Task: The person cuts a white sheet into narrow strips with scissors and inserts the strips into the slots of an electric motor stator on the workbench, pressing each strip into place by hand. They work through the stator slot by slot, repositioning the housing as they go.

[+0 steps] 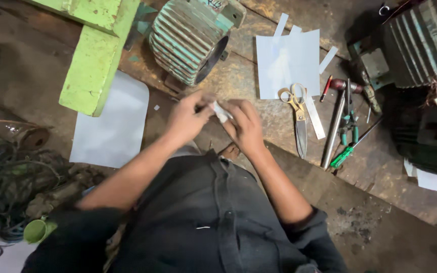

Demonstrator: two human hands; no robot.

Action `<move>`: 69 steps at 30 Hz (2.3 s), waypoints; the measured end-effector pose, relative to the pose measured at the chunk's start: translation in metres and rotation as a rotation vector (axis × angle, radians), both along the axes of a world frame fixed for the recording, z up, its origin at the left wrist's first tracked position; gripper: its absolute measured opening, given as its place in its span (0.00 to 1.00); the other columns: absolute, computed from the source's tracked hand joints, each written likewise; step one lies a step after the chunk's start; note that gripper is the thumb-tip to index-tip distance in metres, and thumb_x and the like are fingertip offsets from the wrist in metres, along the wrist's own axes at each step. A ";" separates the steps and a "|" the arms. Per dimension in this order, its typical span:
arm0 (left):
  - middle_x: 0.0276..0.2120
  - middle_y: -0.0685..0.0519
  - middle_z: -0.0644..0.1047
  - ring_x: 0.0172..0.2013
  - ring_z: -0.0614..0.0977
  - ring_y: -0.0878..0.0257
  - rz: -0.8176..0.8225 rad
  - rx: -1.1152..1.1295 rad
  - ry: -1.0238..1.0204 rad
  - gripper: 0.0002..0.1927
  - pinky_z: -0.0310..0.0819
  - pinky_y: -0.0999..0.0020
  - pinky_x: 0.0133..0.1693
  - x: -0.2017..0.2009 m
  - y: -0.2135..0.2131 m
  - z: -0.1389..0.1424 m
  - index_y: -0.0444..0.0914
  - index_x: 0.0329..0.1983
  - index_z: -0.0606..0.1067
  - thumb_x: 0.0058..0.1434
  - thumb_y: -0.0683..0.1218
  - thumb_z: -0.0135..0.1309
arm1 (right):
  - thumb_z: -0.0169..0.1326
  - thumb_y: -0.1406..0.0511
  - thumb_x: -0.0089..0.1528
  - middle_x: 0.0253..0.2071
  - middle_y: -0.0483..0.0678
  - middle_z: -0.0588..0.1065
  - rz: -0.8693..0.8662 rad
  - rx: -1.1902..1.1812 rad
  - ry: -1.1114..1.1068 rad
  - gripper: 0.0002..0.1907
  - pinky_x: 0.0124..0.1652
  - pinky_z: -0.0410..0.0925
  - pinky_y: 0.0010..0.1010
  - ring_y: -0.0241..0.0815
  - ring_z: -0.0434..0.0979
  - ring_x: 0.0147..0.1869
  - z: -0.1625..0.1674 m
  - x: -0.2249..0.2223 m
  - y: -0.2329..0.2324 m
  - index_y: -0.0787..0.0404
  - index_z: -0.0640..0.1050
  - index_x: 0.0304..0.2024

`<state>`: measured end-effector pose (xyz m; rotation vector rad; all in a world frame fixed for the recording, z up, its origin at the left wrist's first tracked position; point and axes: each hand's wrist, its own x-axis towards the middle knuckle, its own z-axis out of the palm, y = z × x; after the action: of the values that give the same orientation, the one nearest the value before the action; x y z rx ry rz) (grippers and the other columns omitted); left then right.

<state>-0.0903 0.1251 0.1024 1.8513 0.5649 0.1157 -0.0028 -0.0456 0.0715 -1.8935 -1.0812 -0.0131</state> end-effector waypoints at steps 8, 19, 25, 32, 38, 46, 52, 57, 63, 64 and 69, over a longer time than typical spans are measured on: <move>0.44 0.48 0.83 0.45 0.86 0.54 -0.009 0.163 0.142 0.16 0.78 0.62 0.45 -0.043 0.050 0.016 0.39 0.55 0.74 0.66 0.48 0.57 | 0.59 0.71 0.61 0.41 0.52 0.76 -0.181 0.197 0.329 0.12 0.46 0.70 0.35 0.51 0.78 0.44 -0.031 0.042 0.090 0.62 0.80 0.48; 0.47 0.47 0.82 0.46 0.85 0.54 0.072 0.217 0.167 0.14 0.79 0.61 0.46 -0.064 0.091 -0.001 0.38 0.52 0.76 0.65 0.47 0.57 | 0.62 0.68 0.57 0.36 0.52 0.77 -0.273 0.126 0.452 0.13 0.43 0.71 0.37 0.52 0.79 0.41 -0.049 0.054 0.117 0.64 0.77 0.42; 0.46 0.48 0.83 0.46 0.85 0.56 0.107 0.265 0.164 0.13 0.76 0.62 0.42 -0.054 0.113 0.004 0.38 0.52 0.76 0.67 0.47 0.56 | 0.64 0.68 0.56 0.41 0.55 0.75 -0.102 0.001 0.185 0.14 0.41 0.71 0.39 0.55 0.78 0.41 -0.033 0.062 0.084 0.66 0.76 0.42; 0.43 0.47 0.82 0.43 0.84 0.60 0.161 0.362 0.001 0.10 0.76 0.66 0.45 -0.020 0.155 0.001 0.36 0.52 0.76 0.71 0.45 0.57 | 0.63 0.71 0.56 0.45 0.53 0.77 -0.031 0.091 0.156 0.10 0.44 0.72 0.38 0.55 0.79 0.47 -0.041 0.064 0.094 0.65 0.77 0.40; 0.41 0.51 0.80 0.39 0.78 0.68 0.160 0.052 -0.077 0.09 0.74 0.70 0.43 0.020 0.180 -0.009 0.34 0.51 0.77 0.74 0.44 0.55 | 0.63 0.71 0.55 0.43 0.53 0.78 -0.095 0.090 0.157 0.11 0.46 0.72 0.38 0.55 0.80 0.47 -0.037 0.062 0.094 0.65 0.80 0.41; 0.45 0.53 0.82 0.42 0.80 0.66 -0.034 -0.232 0.218 0.16 0.76 0.68 0.44 0.077 0.197 -0.021 0.34 0.54 0.78 0.66 0.45 0.54 | 0.54 0.73 0.62 0.48 0.55 0.78 -0.263 0.168 0.411 0.14 0.55 0.71 0.35 0.51 0.80 0.53 -0.044 0.023 0.106 0.65 0.80 0.51; 0.44 0.49 0.82 0.41 0.80 0.64 -0.231 -0.115 0.224 0.16 0.77 0.63 0.42 0.093 0.204 -0.032 0.31 0.52 0.79 0.64 0.44 0.56 | 0.47 0.77 0.59 0.53 0.56 0.76 -0.204 0.210 0.636 0.19 0.62 0.67 0.35 0.52 0.77 0.60 -0.060 0.019 0.108 0.67 0.80 0.52; 0.46 0.49 0.82 0.42 0.79 0.65 -0.235 -0.115 0.240 0.16 0.77 0.63 0.42 0.104 0.204 -0.034 0.31 0.54 0.78 0.65 0.43 0.53 | 0.48 0.78 0.59 0.58 0.58 0.74 -0.160 0.134 0.551 0.23 0.66 0.64 0.37 0.54 0.74 0.66 -0.058 0.024 0.096 0.67 0.76 0.57; 0.48 0.49 0.80 0.43 0.79 0.62 -0.139 -0.298 0.273 0.18 0.77 0.60 0.42 0.100 0.203 -0.048 0.32 0.58 0.76 0.68 0.44 0.50 | 0.46 0.79 0.57 0.62 0.59 0.71 -0.246 0.093 0.456 0.27 0.65 0.67 0.39 0.57 0.73 0.67 -0.052 0.008 0.107 0.67 0.75 0.60; 0.49 0.50 0.80 0.44 0.79 0.63 -0.142 -0.261 0.243 0.18 0.76 0.61 0.44 0.098 0.203 -0.053 0.31 0.58 0.76 0.68 0.44 0.50 | 0.47 0.80 0.57 0.62 0.59 0.70 -0.236 0.080 0.411 0.27 0.64 0.68 0.39 0.58 0.72 0.67 -0.051 0.008 0.108 0.67 0.74 0.59; 0.51 0.51 0.80 0.47 0.80 0.63 -0.033 -0.422 0.093 0.17 0.77 0.64 0.48 0.093 0.204 -0.075 0.32 0.59 0.75 0.70 0.43 0.46 | 0.50 0.80 0.56 0.62 0.57 0.71 -0.232 -0.027 0.308 0.28 0.61 0.70 0.39 0.58 0.75 0.64 -0.049 0.013 0.108 0.63 0.76 0.59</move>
<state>0.0024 0.3287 0.0276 1.4585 0.5732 -0.1059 0.0100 0.0620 0.0228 -1.9585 -0.6550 0.1564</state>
